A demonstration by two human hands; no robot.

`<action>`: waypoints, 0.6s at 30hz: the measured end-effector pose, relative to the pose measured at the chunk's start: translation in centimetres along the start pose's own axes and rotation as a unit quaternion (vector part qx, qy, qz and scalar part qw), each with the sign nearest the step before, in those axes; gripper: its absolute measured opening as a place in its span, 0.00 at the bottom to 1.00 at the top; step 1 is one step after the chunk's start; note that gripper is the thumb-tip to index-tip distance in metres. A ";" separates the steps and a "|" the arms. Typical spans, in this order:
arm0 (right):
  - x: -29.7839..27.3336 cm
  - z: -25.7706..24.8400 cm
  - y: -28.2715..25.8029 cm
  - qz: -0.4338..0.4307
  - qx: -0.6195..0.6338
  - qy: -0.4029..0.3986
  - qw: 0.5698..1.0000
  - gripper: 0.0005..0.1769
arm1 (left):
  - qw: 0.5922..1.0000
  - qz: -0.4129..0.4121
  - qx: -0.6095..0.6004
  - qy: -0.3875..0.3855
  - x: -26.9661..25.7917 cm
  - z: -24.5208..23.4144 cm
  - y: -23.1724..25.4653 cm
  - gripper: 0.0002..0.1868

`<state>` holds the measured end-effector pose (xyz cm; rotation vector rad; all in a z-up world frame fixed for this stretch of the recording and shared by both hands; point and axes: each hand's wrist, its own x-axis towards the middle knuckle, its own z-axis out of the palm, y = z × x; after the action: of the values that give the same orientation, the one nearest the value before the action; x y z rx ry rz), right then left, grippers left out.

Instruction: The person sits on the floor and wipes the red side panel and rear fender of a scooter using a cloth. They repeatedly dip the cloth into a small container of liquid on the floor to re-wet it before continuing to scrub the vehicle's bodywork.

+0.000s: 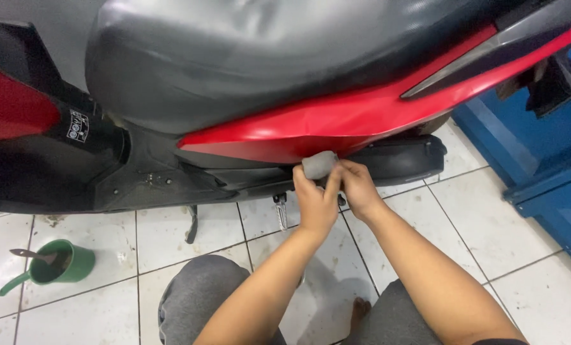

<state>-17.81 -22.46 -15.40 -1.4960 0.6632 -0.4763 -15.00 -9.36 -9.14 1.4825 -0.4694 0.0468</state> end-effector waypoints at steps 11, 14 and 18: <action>-4.7 2.0 -8.3 0.025 -0.068 -0.110 0.991 0.17 | 0.982 0.163 0.067 0.073 4.0 -3.5 -2.7 0.11; -4.1 1.0 -6.6 0.039 -0.184 -0.140 0.972 0.12 | 0.950 0.286 0.106 0.061 3.6 -2.4 -2.0 0.14; -3.4 1.5 -5.9 0.073 -0.292 -0.219 0.928 0.22 | 0.950 0.286 0.106 0.065 4.1 -2.8 -3.5 0.13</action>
<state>-18.68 -19.37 -9.28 -2.0106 0.5732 0.2015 -9.43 -8.10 -11.13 1.4969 -0.7915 0.6680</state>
